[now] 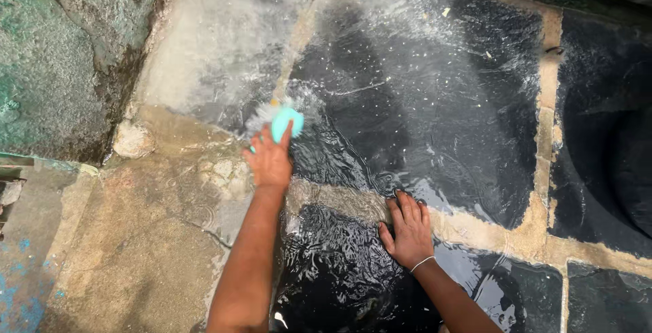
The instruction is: The person cleans an outdoor stone and concrete floor by scrubbing the wet surface with a handheld brush and guiding the water across it by hand.
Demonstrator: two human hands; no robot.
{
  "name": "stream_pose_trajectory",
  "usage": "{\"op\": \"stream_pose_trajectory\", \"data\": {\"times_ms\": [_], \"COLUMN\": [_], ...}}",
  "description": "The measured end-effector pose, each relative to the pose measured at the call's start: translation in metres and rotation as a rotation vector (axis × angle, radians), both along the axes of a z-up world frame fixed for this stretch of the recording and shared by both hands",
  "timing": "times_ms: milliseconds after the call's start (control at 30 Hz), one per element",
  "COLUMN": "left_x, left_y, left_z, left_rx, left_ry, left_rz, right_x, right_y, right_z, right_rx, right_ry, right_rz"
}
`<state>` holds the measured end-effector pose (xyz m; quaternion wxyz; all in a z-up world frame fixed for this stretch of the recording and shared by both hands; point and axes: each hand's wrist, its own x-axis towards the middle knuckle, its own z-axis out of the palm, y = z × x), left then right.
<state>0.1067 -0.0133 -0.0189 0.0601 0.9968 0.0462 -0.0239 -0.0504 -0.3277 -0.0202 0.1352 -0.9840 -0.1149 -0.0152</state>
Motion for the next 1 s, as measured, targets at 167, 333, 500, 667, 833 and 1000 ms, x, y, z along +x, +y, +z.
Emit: {"op": "stream_pose_trajectory", "data": {"times_ms": [167, 333, 500, 667, 833, 1000], "left_x": [0.014, -0.090, -0.139, -0.121, -0.086, -0.062], "left_y": [0.038, -0.029, -0.083, -0.052, 0.017, 0.025], "left_z": [0.023, 0.056, 0.060, 0.056, 0.047, 0.032], "left_rx": [-0.045, -0.384, -0.640, -0.645, -0.215, -0.113], "left_ry": [0.012, 0.044, 0.240, 0.219, 0.587, 0.877], "left_rz": [0.128, -0.263, -0.501, -0.283, 0.099, 0.283], "right_x": [0.002, 0.013, 0.006, 0.001, -0.008, -0.028], "right_y": [0.002, 0.026, 0.043, 0.013, -0.100, -0.253], "right_z": [0.006, 0.046, 0.077, 0.066, 0.035, -0.010], "right_rx": [0.037, 0.275, 0.408, 0.380, 0.203, -0.009], "right_ry": [0.033, 0.091, 0.053, 0.168, -0.200, -0.236], "right_rz": [-0.002, -0.113, 0.143, 0.061, -0.307, -0.951]}}
